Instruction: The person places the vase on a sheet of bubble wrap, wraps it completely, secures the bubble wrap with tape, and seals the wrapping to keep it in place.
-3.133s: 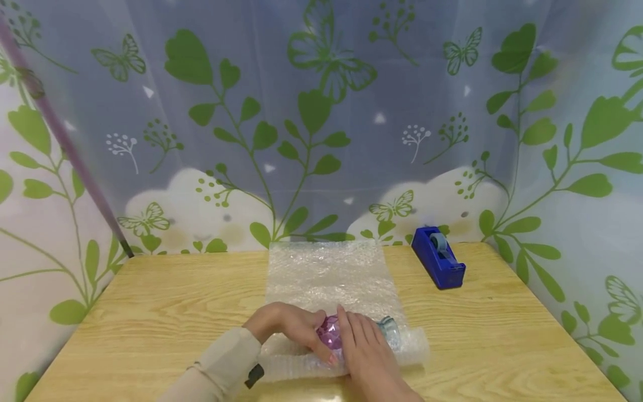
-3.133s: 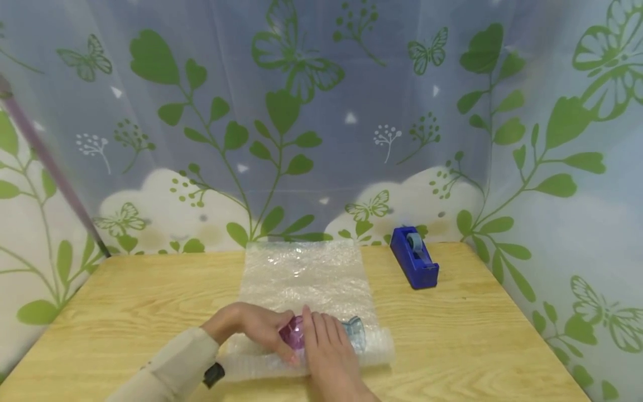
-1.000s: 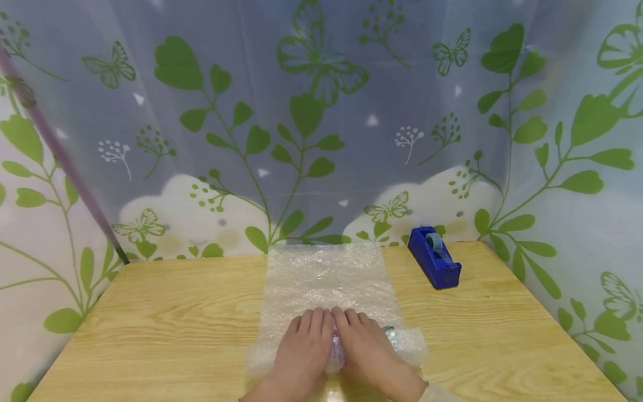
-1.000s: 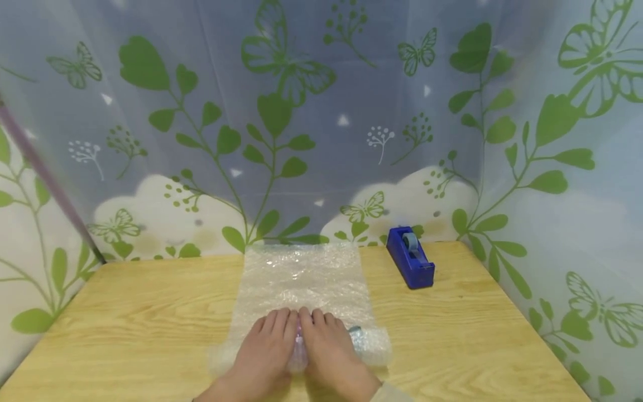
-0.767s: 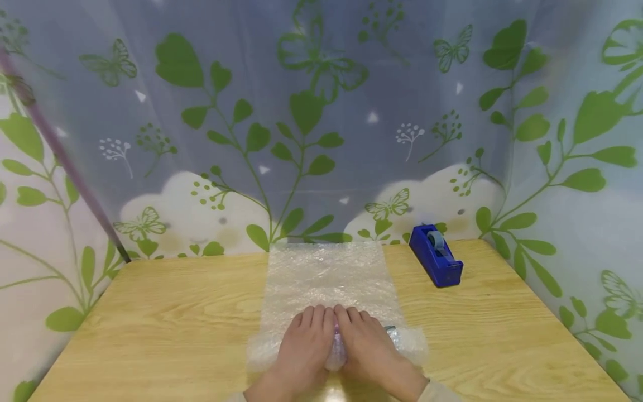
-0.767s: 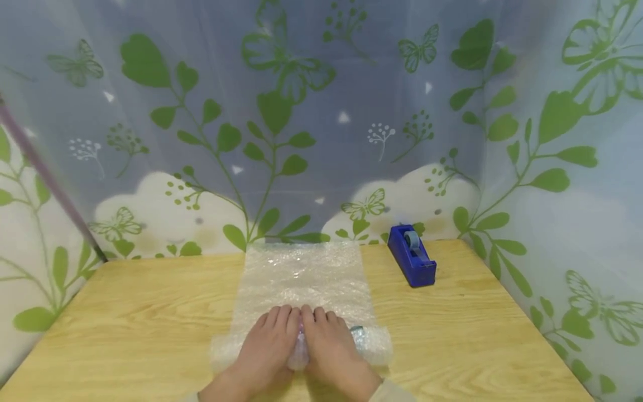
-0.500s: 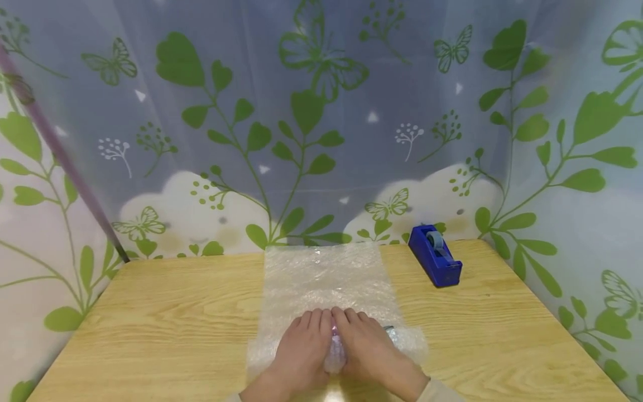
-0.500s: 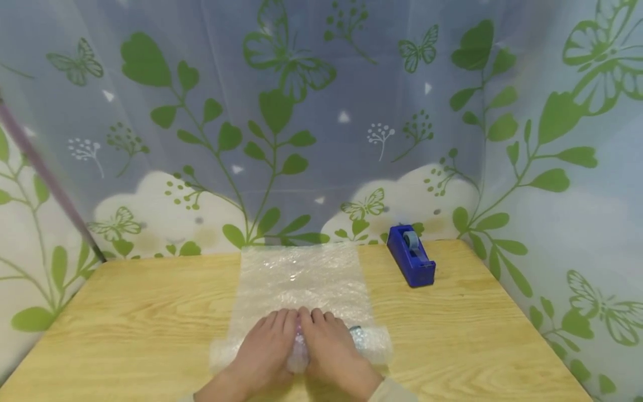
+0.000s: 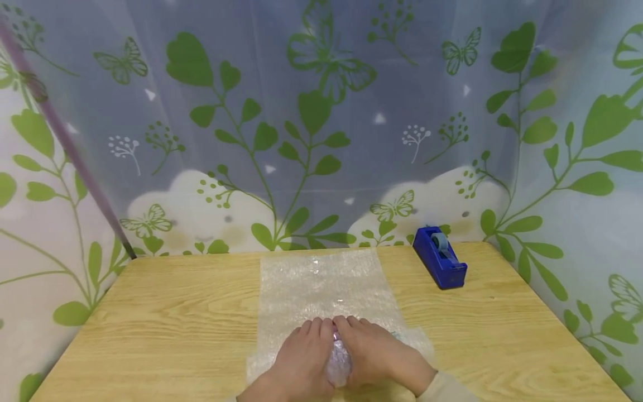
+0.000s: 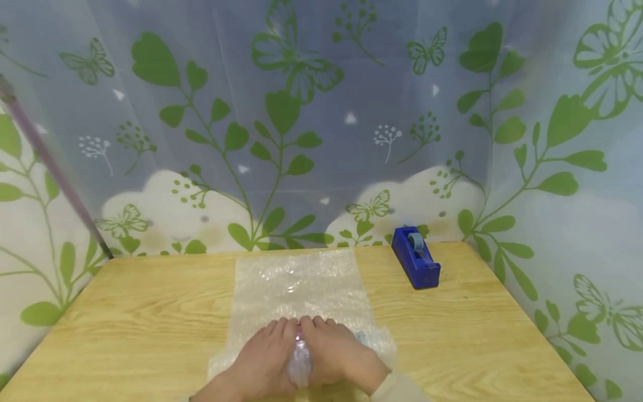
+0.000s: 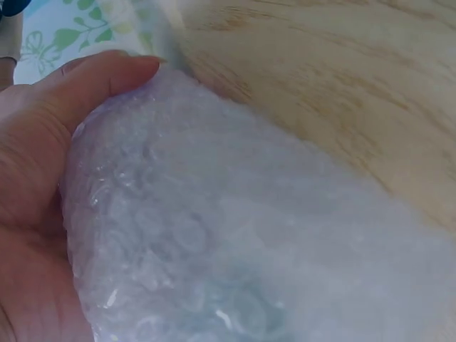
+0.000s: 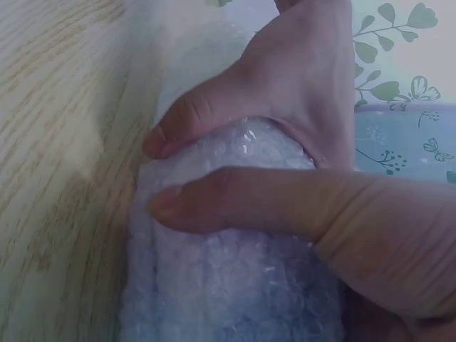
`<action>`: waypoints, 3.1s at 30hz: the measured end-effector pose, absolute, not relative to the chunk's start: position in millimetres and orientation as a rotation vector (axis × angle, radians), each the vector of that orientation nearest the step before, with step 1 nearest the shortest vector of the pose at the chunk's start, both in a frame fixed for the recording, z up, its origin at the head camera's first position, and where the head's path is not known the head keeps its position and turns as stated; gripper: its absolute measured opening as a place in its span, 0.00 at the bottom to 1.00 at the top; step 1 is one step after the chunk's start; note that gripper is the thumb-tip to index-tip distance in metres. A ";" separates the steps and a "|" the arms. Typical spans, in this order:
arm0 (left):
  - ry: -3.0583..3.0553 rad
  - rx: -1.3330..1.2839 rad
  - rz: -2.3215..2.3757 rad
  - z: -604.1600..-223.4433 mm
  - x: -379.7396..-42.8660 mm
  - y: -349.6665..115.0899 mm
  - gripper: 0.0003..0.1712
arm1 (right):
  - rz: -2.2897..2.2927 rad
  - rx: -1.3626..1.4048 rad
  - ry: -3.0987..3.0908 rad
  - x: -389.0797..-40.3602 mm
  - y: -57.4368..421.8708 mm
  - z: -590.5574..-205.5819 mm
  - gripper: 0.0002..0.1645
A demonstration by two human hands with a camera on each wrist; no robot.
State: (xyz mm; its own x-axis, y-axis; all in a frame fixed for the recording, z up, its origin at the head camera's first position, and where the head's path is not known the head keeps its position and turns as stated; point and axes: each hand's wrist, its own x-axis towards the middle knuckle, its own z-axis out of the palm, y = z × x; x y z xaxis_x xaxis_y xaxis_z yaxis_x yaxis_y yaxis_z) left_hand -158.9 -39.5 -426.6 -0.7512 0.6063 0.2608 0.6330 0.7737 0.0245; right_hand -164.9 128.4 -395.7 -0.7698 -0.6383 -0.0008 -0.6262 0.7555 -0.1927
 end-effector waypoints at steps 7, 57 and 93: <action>-2.793 -1.043 -0.208 -420.9 -158.8 -40.7 0.49 | -0.334 -0.980 2.758 -167.6 132.2 -393.0 0.51; -2.969 -1.069 -0.308 -414.6 -181.9 -46.8 0.46 | -0.025 -0.946 2.964 -171.3 130.9 -380.1 0.74; -3.149 -1.094 -0.600 -411.2 -200.9 -47.7 0.44 | -0.109 -1.181 3.480 -153.7 125.6 -441.7 0.52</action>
State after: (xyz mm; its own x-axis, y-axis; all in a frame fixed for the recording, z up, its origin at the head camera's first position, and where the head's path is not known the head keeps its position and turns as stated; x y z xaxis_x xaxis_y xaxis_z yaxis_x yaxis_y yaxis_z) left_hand -200.9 -47.7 -411.2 -0.7645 0.6346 -0.1130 0.5486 0.7326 0.4029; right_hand -153.7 125.6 -441.7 -0.6686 -0.5505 0.4999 -0.5808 0.8064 0.1112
